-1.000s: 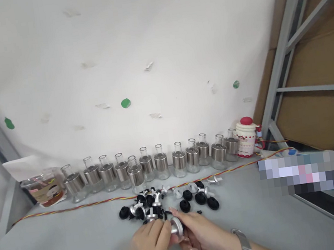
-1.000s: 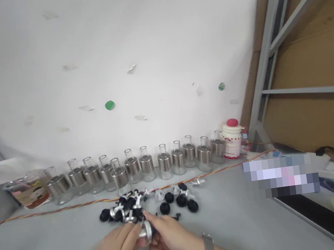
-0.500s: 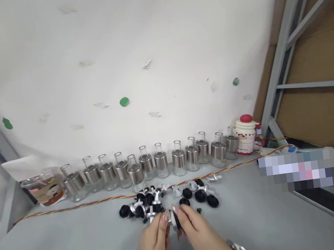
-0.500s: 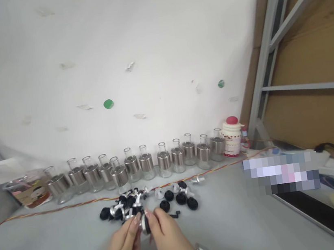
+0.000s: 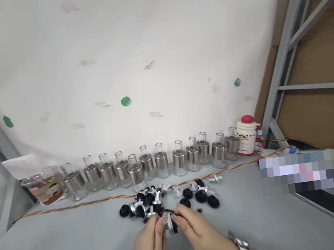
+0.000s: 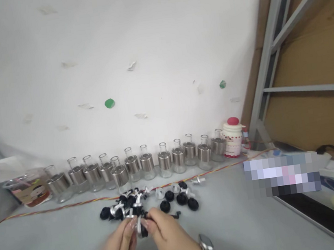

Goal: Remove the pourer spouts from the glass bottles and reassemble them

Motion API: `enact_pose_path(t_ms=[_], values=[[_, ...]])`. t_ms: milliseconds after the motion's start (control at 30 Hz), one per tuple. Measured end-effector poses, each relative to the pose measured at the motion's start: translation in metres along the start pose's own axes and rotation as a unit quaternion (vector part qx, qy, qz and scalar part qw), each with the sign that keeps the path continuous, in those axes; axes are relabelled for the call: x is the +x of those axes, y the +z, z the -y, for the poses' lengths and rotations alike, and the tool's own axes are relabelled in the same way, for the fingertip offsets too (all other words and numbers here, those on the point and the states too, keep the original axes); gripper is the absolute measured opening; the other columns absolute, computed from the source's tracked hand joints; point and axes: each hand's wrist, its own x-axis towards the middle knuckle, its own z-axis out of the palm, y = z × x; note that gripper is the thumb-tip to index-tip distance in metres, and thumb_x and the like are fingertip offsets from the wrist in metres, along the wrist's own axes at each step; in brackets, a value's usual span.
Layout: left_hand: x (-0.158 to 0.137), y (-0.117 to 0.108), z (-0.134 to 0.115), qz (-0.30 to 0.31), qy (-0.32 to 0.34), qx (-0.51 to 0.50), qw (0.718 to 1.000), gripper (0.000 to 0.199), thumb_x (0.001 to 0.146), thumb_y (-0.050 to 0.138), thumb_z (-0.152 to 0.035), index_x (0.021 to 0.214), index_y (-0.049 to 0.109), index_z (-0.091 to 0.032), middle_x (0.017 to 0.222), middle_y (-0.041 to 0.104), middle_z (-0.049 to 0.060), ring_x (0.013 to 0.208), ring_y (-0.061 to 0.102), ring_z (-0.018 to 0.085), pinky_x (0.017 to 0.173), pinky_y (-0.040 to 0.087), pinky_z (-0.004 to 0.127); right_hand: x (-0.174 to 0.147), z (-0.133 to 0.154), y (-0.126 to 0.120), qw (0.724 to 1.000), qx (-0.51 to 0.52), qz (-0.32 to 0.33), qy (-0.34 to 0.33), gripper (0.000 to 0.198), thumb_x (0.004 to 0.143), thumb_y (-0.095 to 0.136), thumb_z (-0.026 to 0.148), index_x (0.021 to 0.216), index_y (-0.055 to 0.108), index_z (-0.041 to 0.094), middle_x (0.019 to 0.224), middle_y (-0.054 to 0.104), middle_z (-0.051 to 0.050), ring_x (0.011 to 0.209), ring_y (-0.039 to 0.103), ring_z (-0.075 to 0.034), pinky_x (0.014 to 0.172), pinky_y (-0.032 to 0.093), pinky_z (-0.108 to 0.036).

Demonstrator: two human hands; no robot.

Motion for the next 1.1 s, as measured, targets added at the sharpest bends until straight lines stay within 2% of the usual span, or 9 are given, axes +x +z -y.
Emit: enact_pose_path(t_ms=[100,167,267,367,467,533,867,1000,1100], values=[[-0.001,-0.011,0.006,-0.055,0.196,0.186,0.961,0.033,0.088,0.027,-0.039,0.07,0.048,-0.021,0.055,0.055,-0.001,0.048,0.051,0.013,0.047,0.035,0.021,0.005,-0.002,0.008,0.946,0.265,0.025,0.184,0.042,0.079,0.028,0.061,0.064,0.032,0.022,0.047,0.026,0.01,0.036,0.025,-0.007,0.04,0.028,-0.021],[0.002,-0.021,0.008,-0.092,0.26,0.252,0.928,0.03,0.089,0.026,-0.032,0.073,0.049,-0.021,0.057,0.057,0.0,0.049,0.053,0.013,0.049,0.037,0.021,0.011,-0.006,0.006,0.915,0.339,0.016,0.217,0.046,0.075,0.028,0.066,0.061,0.028,0.022,0.044,0.021,0.012,0.033,0.018,-0.005,0.039,0.027,-0.02],[0.007,-0.03,0.004,-0.107,0.232,0.325,0.911,0.033,0.09,0.025,-0.032,0.069,0.048,-0.021,0.053,0.055,-0.001,0.047,0.054,0.013,0.048,0.037,0.021,0.021,-0.014,-0.01,0.963,0.213,-0.055,0.155,0.048,0.072,0.029,0.069,0.062,0.033,0.022,0.043,0.029,0.01,0.034,0.029,-0.007,0.041,0.03,-0.022],[0.011,-0.029,-0.004,-0.033,0.142,0.415,0.898,0.034,0.088,0.03,-0.038,0.067,0.051,-0.021,0.061,0.063,0.001,0.056,0.061,0.018,0.05,0.037,0.023,0.025,-0.018,-0.032,0.986,-0.028,-0.119,0.111,0.041,0.079,0.033,0.058,0.064,0.039,0.021,0.051,0.046,0.004,0.046,0.045,-0.012,0.046,0.033,-0.023],[0.012,-0.023,-0.009,0.029,0.038,0.463,0.885,0.028,0.085,0.036,-0.043,0.08,0.055,-0.022,0.068,0.069,0.002,0.061,0.065,0.022,0.048,0.036,0.024,0.023,-0.017,-0.045,0.913,-0.382,-0.127,0.067,0.035,0.086,0.035,0.042,0.064,0.049,0.019,0.057,0.058,-0.002,0.058,0.055,-0.017,0.057,0.035,-0.027],[0.012,-0.02,-0.009,0.039,-0.003,0.475,0.879,0.028,0.083,0.04,-0.045,0.087,0.056,-0.022,0.068,0.069,0.002,0.061,0.065,0.023,0.047,0.035,0.024,0.02,-0.017,-0.047,0.855,-0.504,-0.112,0.054,0.034,0.085,0.039,0.037,0.064,0.056,0.017,0.06,0.063,-0.006,0.061,0.059,-0.021,0.063,0.036,-0.031],[0.015,-0.021,-0.006,0.037,-0.019,0.443,0.895,0.038,0.083,0.038,-0.046,0.115,0.048,-0.028,0.082,0.069,0.003,0.067,0.064,0.022,0.052,0.037,0.024,0.021,-0.017,-0.048,0.804,-0.579,-0.133,0.023,0.032,0.088,0.037,0.034,0.075,0.06,0.016,0.07,0.066,-0.009,0.067,0.06,-0.023,0.068,0.032,-0.034],[0.014,-0.025,-0.012,0.027,0.009,0.42,0.907,0.039,0.086,0.033,-0.043,0.122,0.041,-0.034,0.094,0.065,0.003,0.075,0.063,0.02,0.057,0.041,0.024,0.018,-0.01,-0.042,0.822,-0.558,-0.113,-0.018,0.034,0.09,0.034,0.032,0.071,0.058,0.017,0.068,0.065,-0.007,0.063,0.06,-0.021,0.065,0.031,-0.033],[0.022,-0.037,-0.007,-0.052,0.019,0.44,0.896,0.036,0.088,0.029,-0.034,0.119,0.045,-0.026,0.099,0.059,0.006,0.079,0.06,0.02,0.062,0.043,0.026,0.017,-0.01,-0.036,0.839,-0.535,-0.096,-0.027,0.035,0.09,0.033,0.032,0.068,0.057,0.017,0.064,0.064,-0.007,0.06,0.059,-0.02,0.066,0.031,-0.034]])
